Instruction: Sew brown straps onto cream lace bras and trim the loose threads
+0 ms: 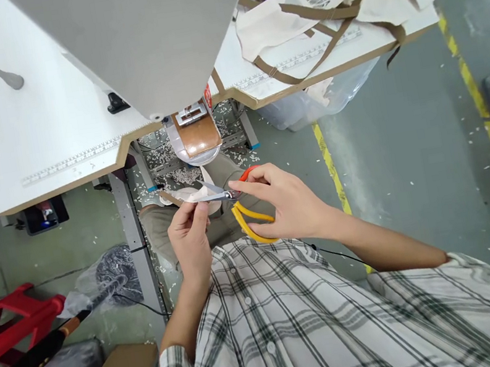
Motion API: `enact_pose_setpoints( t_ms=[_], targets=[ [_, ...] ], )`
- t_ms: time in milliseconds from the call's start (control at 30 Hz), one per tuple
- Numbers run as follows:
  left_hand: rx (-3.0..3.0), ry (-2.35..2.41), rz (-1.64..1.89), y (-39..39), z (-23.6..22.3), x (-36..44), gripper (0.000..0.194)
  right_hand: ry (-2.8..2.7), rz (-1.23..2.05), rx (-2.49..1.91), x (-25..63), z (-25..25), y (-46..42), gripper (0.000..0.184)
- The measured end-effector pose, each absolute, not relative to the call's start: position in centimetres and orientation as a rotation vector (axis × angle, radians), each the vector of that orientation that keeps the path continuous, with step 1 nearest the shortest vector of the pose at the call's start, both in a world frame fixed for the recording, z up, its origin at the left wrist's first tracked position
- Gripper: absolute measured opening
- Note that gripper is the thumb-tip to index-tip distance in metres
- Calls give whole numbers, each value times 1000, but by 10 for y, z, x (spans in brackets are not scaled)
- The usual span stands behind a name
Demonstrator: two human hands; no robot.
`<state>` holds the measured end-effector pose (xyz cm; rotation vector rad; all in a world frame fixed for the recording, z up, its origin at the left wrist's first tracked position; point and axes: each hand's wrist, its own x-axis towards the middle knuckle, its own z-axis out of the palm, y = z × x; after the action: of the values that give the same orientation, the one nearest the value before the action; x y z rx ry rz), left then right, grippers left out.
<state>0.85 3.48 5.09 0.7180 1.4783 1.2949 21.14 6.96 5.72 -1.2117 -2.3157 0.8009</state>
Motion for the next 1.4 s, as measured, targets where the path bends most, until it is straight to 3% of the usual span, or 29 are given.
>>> enact_pose_setpoints(
  t_ms=[1400],
  targets=[
    [773, 1491, 1324, 37, 45, 10, 16, -2249, 846, -1191, 214, 53, 74, 68]
  ],
)
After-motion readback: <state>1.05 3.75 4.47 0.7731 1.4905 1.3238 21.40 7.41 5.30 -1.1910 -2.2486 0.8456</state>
